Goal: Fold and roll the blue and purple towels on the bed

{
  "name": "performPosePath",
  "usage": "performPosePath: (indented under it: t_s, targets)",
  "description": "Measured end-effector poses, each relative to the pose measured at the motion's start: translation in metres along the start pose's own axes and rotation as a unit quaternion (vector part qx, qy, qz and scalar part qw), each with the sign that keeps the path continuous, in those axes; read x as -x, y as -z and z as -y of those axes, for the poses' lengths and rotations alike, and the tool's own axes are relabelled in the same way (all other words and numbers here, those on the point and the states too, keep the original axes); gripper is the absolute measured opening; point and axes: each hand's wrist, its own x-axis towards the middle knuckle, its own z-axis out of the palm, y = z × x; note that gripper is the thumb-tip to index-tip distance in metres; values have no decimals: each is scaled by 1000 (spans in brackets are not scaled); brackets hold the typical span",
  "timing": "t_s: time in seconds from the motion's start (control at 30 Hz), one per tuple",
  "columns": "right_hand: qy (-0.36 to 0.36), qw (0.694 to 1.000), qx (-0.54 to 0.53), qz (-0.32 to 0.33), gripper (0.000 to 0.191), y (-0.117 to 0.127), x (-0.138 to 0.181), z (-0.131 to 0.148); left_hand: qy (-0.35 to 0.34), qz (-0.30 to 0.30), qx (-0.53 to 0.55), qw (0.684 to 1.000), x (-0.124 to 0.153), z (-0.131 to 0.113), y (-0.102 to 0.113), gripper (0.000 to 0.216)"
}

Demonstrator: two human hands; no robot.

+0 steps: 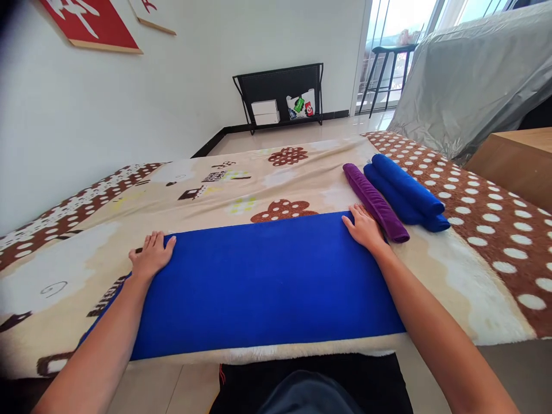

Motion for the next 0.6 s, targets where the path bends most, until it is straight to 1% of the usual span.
performPosePath:
  t_s: [0.07,0.1,0.13,0.17,0.2,0.23,0.3,0.37,0.4,0.43,0.47,0.5,0.53,0.57,0.6]
  targets:
    - [-2,1000,5,-13,59,4,4,11,-43,-73,4,996,16,-23,9,67]
    - [8,1000,7,-17,58,6,9,21,-83,-105,11,991,25,-39,14,63]
    - [27,999,8,-16,57,8,17,35,-134,-115,22,984,36,-59,19,60]
    - [58,998,6,-7,56,10,28,54,-195,-96,35,975,45,-82,23,58]
    - [98,995,-2,10,55,12,43,75,-257,-64,54,963,54,-107,25,55]
    - [148,988,-19,42,54,15,60,98,-320,-23,75,944,62,-132,27,53]
    - [246,961,-60,110,55,20,102,144,-416,56,131,898,70,-181,27,46]
    - [341,923,-97,150,58,21,147,181,-444,77,148,880,68,-219,25,38]
    - [389,902,-111,153,62,19,168,195,-447,81,153,878,65,-234,24,34]
    - [433,883,-118,140,65,15,186,205,-444,80,155,879,60,-245,23,31]
    - [475,864,-131,104,57,9,202,212,-441,82,160,880,55,-253,22,28]
    - [511,844,-155,54,39,2,215,218,-437,85,165,880,49,-258,22,25]
    - [529,828,-187,20,26,-6,226,222,-434,90,171,880,44,-261,21,22]
    - [524,822,-222,-14,22,-13,234,226,-431,99,177,879,38,-262,21,19]
    - [500,829,-244,-50,22,-20,240,230,-427,110,184,879,33,-263,20,18]
